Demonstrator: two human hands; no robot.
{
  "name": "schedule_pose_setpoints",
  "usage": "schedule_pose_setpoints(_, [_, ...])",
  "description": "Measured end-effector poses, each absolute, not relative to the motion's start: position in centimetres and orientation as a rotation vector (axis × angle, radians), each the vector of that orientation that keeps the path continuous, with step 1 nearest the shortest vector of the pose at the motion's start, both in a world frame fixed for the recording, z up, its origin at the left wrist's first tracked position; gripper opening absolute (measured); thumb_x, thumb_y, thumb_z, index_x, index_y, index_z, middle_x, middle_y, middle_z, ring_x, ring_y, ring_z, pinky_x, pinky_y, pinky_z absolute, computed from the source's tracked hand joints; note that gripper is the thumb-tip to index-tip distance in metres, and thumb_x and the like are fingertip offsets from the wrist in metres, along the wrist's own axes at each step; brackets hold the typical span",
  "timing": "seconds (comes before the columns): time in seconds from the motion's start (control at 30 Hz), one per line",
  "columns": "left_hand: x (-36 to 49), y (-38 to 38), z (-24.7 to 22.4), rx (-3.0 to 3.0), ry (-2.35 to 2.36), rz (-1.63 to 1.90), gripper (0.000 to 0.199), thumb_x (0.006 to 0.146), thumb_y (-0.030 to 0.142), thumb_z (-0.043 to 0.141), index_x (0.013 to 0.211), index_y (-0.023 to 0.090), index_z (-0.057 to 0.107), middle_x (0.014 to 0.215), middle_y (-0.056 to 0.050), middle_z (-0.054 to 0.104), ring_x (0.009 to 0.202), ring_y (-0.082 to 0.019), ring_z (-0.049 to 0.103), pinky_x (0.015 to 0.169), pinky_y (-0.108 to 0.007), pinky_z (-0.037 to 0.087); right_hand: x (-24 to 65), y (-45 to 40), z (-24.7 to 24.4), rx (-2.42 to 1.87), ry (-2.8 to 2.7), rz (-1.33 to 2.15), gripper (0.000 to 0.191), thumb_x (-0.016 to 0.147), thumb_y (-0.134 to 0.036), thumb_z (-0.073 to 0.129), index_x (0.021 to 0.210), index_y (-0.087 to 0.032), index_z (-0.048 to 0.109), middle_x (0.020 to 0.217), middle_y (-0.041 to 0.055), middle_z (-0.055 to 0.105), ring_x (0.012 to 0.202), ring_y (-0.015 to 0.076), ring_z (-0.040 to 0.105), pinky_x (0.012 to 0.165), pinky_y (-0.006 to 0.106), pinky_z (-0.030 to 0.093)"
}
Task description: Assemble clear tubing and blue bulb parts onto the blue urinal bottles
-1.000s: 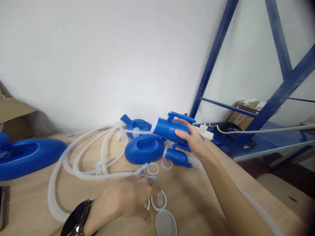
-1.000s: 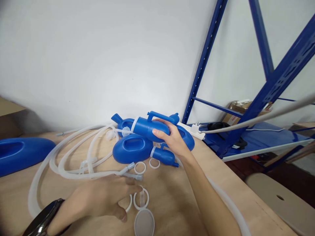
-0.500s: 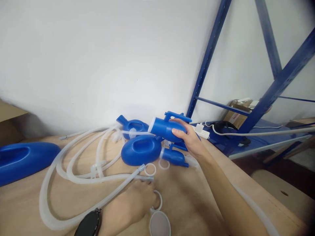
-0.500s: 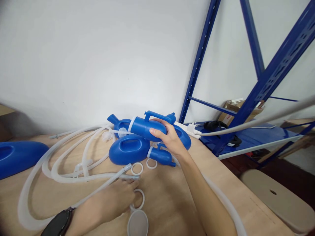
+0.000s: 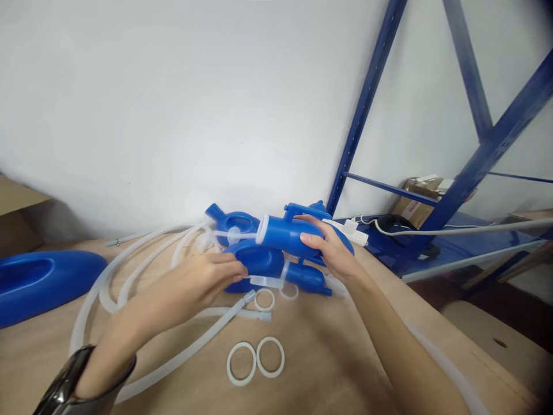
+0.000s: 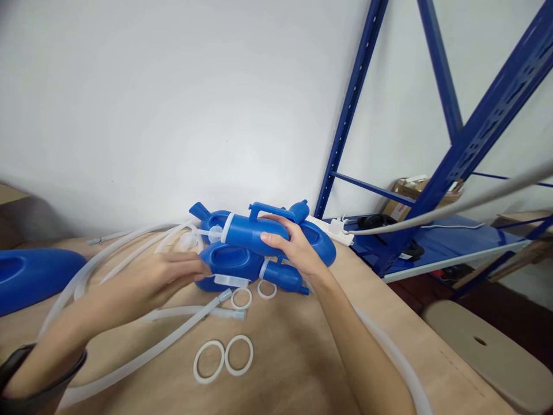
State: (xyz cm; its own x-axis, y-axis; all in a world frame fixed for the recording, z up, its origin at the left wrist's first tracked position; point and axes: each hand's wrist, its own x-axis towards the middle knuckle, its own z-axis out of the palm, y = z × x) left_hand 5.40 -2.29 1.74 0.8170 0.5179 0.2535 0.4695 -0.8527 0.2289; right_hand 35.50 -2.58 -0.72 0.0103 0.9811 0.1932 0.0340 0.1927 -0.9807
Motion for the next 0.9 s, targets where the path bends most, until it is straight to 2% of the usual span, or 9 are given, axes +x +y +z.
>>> schedule_pose_setpoints(0.17, [2.7, -1.6, 2.7, 2.861, 0.945, 0.742, 0.029, 0.107, 0.031, 0.047, 0.110, 0.027, 0.076, 0.101, -0.003, 0.077, 0.085, -0.020, 0.069, 0.075, -0.030, 0.048, 35.1, -2.7, -0.8, -1.146, -1.358, 1.087, 0.059, 0.078, -0.055, 0.083, 0.132, -0.035, 0.071, 0.129, 0.0047, 0.072, 0.110, 0.0297, 0.072, 0.074, 0.033, 0.062])
schedule_pose_setpoints(0.27, [2.2, -1.5, 2.8, 2.847, 1.029, 0.897, 0.031, 0.107, 0.036, 0.048, 0.109, 0.027, 0.077, 0.102, -0.004, 0.078, 0.085, -0.021, 0.071, 0.074, -0.031, 0.050, 35.0, -2.5, -1.1, -1.102, -1.418, 1.079, 0.058, 0.076, -0.055, 0.084, 0.129, -0.034, 0.073, 0.135, 0.0048, 0.070, 0.118, 0.0312, 0.069, 0.081, 0.035, 0.062])
schedule_pose_setpoints(0.4, [2.2, -1.4, 2.8, 2.821, 1.005, 1.056, 0.028, 0.106, 0.035, 0.051, 0.109, 0.026, 0.077, 0.101, -0.004, 0.078, 0.085, -0.021, 0.072, 0.075, -0.031, 0.052, 35.1, -2.3, -1.6, -1.066, -1.448, 1.114, 0.060, 0.074, -0.055, 0.086, 0.129, -0.033, 0.073, 0.137, 0.0047, 0.070, 0.121, 0.0322, 0.068, 0.094, 0.042, 0.061])
schedule_pose_setpoints(0.57, [3.4, -1.6, 2.7, 2.721, 0.937, 1.245, 0.019, 0.104, 0.030, 0.058, 0.103, 0.024, 0.076, 0.100, -0.003, 0.078, 0.086, -0.019, 0.073, 0.073, -0.029, 0.053, 34.8, -2.5, -1.6, -1.072, -1.494, 1.122, 0.061, 0.072, -0.055, 0.087, 0.127, -0.033, 0.075, 0.138, 0.0051, 0.069, 0.124, 0.0332, 0.066, 0.097, 0.045, 0.060])
schedule_pose_setpoints(0.73, [6.6, -2.3, 1.5, 2.409, 0.986, 1.498, 0.016, 0.101, 0.025, 0.059, 0.100, 0.022, 0.075, 0.100, -0.003, 0.077, 0.091, -0.018, 0.071, 0.077, -0.028, 0.057, 33.2, -3.1, -1.4, -1.037, -1.549, 1.118, 0.059, 0.069, -0.057, 0.087, 0.121, -0.031, 0.077, 0.136, 0.0062, 0.070, 0.125, 0.0350, 0.065, 0.099, 0.048, 0.058])
schedule_pose_setpoints(0.9, [8.9, -3.0, 0.2, 1.805, 1.071, 1.595, 0.021, 0.099, 0.037, 0.064, 0.110, 0.023, 0.075, 0.111, -0.004, 0.077, 0.102, -0.021, 0.071, 0.086, -0.031, 0.059, 31.6, -3.4, -1.6, -1.031, -1.458, 1.102, 0.059, 0.070, -0.058, 0.086, 0.121, -0.030, 0.077, 0.135, 0.0068, 0.070, 0.122, 0.0338, 0.066, 0.098, 0.046, 0.059])
